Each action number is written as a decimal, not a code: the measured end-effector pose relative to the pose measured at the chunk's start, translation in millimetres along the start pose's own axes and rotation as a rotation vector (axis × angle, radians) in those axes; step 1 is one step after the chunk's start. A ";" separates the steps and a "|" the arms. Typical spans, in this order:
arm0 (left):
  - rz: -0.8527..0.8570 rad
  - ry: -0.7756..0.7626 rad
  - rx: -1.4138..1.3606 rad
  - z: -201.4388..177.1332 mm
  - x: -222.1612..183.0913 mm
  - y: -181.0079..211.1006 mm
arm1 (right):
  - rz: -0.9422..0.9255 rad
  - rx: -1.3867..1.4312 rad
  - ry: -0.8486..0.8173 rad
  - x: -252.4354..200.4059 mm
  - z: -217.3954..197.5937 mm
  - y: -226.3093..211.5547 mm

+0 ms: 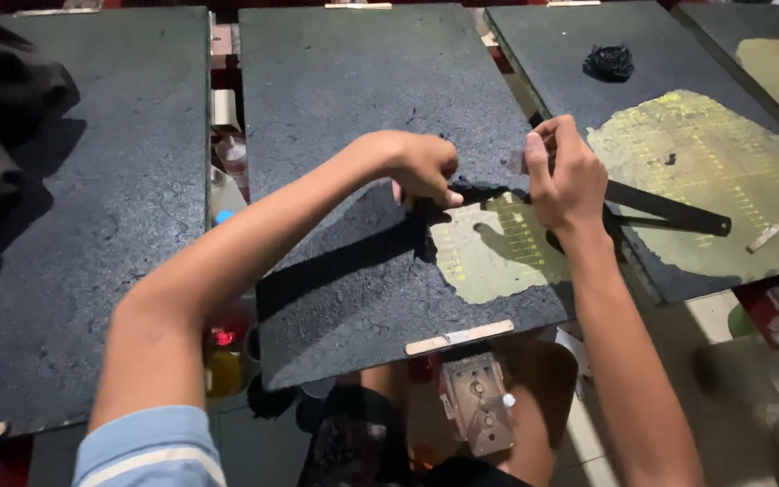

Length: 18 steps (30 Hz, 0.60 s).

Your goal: Cleaning ink or emulsion residue from a screen printing frame using a metal ruler as a scraper and a cloth.

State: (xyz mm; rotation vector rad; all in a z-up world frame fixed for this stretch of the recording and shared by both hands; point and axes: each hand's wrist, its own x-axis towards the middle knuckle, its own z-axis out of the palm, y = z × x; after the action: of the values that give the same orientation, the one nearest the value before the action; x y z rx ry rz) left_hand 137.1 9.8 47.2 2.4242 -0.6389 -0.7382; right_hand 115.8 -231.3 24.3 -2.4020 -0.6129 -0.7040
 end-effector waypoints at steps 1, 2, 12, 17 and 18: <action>0.001 0.003 0.003 1.7 4.7 -5.8 | -0.002 -0.001 0.003 0.8 -2.2 0.3; 0.046 0.000 -0.037 5.3 8.1 -12.6 | -0.005 0.026 -0.019 -0.3 -3.1 -0.3; -0.036 0.571 0.143 58.5 -35.9 23.5 | -0.181 0.097 -0.056 -1.8 4.1 7.7; 0.253 0.671 0.225 58.1 -19.5 -24.7 | -0.233 -0.048 -0.042 -0.1 -1.4 16.3; 0.274 0.664 0.156 56.0 -17.2 -36.1 | -0.201 -0.125 -0.029 -2.2 -0.5 18.5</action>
State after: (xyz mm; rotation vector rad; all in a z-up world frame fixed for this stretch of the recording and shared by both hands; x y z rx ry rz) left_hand 100.2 27.7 -8.1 2.4362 -0.7377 0.2387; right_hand 124.3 -245.9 16.3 -2.4916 -0.8544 -0.8139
